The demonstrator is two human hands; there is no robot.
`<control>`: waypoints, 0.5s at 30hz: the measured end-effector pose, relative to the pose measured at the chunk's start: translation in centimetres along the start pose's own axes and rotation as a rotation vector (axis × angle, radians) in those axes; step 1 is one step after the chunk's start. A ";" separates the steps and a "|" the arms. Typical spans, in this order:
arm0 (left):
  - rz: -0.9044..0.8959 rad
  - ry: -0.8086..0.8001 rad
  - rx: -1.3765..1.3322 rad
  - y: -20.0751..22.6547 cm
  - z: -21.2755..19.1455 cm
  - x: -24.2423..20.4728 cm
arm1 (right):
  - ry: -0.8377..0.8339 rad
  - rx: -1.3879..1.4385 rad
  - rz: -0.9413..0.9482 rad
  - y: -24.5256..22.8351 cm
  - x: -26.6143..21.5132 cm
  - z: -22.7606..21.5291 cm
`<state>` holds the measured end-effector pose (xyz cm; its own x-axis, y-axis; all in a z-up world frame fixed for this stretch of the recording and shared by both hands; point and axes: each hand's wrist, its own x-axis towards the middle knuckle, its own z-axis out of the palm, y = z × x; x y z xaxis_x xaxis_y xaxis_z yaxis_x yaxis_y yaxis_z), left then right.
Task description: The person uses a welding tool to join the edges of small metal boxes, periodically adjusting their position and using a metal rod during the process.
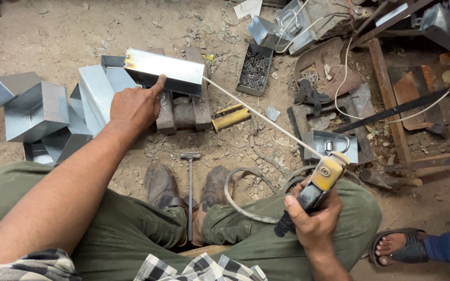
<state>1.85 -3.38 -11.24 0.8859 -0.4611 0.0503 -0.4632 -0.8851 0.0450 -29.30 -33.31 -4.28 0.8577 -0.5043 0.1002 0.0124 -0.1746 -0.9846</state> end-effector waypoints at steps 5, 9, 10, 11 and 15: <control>-0.033 -0.083 -0.004 0.3 -0.7 0.2 | 0.004 0.026 -0.005 0.2 -0.1 -0.1; -0.037 -0.086 -0.005 0.2 -0.6 0.0 | 0.005 0.038 0.003 0.2 -0.1 -0.3; -0.034 -0.073 -0.010 0.2 -0.5 0.0 | 0.003 0.038 0.004 0.3 -0.2 -0.3; -0.031 -0.058 -0.014 0.2 -0.4 0.0 | 0.007 0.055 0.015 0.3 -0.2 -0.3; -0.018 -0.037 -0.017 0.1 -0.3 0.1 | 0.018 0.036 0.005 0.3 -0.2 -0.3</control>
<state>1.86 -3.50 -10.92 0.8943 -0.4473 0.0126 -0.4472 -0.8922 0.0631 -29.61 -33.57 -4.59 0.8483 -0.5206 0.0971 0.0263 -0.1416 -0.9896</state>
